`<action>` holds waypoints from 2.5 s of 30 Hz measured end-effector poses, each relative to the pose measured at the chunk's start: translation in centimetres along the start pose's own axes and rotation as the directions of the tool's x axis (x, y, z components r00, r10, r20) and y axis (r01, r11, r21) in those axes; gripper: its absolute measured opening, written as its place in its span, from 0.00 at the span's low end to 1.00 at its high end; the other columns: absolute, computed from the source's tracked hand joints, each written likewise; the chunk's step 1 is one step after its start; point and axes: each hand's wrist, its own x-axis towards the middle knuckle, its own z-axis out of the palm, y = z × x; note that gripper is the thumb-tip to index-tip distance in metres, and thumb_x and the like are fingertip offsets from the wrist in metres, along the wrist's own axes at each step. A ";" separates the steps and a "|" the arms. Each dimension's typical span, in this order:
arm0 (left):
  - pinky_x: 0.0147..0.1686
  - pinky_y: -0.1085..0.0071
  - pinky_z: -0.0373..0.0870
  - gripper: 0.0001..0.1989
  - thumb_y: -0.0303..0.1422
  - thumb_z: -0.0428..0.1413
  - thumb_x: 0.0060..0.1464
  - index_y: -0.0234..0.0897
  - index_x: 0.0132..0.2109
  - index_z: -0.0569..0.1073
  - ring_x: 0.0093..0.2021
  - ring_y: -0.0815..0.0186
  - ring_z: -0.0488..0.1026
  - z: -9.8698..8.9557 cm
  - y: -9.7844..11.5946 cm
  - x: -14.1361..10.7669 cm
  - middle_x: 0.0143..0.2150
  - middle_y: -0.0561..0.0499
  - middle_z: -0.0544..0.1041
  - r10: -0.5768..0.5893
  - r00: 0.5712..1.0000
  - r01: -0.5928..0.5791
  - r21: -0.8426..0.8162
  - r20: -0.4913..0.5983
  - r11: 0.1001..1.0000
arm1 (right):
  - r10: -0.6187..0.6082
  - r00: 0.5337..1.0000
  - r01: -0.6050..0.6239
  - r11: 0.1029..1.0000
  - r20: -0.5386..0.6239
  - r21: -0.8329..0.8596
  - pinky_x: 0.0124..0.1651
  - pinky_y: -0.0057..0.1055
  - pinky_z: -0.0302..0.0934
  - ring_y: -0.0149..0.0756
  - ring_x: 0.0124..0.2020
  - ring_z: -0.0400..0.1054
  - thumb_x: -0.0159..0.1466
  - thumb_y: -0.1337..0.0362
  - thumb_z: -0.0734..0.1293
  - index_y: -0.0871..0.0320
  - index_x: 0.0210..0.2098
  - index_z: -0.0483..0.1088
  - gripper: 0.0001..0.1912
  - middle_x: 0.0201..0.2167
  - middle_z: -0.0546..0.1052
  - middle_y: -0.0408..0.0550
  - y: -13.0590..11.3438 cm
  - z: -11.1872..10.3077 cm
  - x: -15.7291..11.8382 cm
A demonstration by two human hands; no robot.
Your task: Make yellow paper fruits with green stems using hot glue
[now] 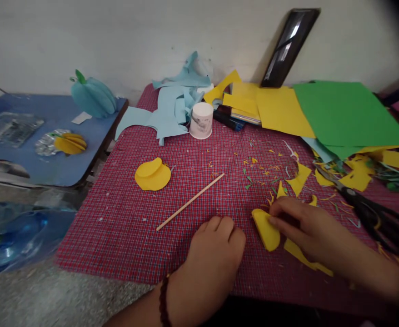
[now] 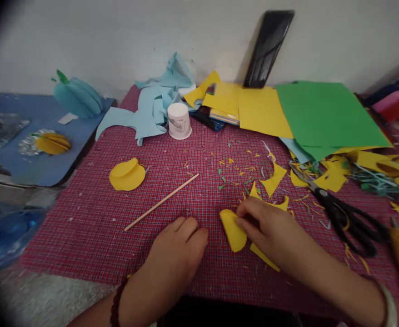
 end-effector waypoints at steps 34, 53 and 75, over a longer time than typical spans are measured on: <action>0.38 0.72 0.71 0.12 0.35 0.62 0.48 0.40 0.41 0.75 0.35 0.69 0.74 -2.3 5.8 1.6 0.34 0.53 0.78 -0.246 0.969 0.074 -0.939 -0.012 0.337 | -0.272 0.897 0.320 0.943 -0.348 0.089 0.35 0.27 0.55 0.29 0.31 0.63 0.62 0.72 0.62 0.58 0.33 0.68 0.05 0.30 0.71 0.43 -1.6 -3.2 -8.2; 0.30 0.76 0.65 0.10 0.36 0.59 0.53 0.36 0.30 0.70 0.28 0.72 0.66 0.1 5.0 0.3 0.27 0.56 0.71 -0.371 0.913 -0.029 -0.935 -0.169 0.354 | -0.002 0.963 0.153 0.828 -0.270 0.539 0.26 0.24 0.53 0.25 0.22 0.57 0.55 0.73 0.62 0.58 0.25 0.62 0.05 0.21 0.64 0.38 -2.7 -1.7 -8.0; 0.42 0.70 0.74 0.20 0.14 0.56 0.49 0.39 0.46 0.75 0.44 0.66 0.74 0.3 3.0 -3.1 0.45 0.47 0.76 0.189 0.630 -0.424 -0.130 -0.753 0.896 | -0.515 0.617 0.584 0.806 -0.595 -0.092 0.39 0.30 0.63 0.32 0.37 0.66 0.65 0.71 0.62 0.58 0.32 0.68 0.06 0.34 0.71 0.48 -3.0 0.0 -8.0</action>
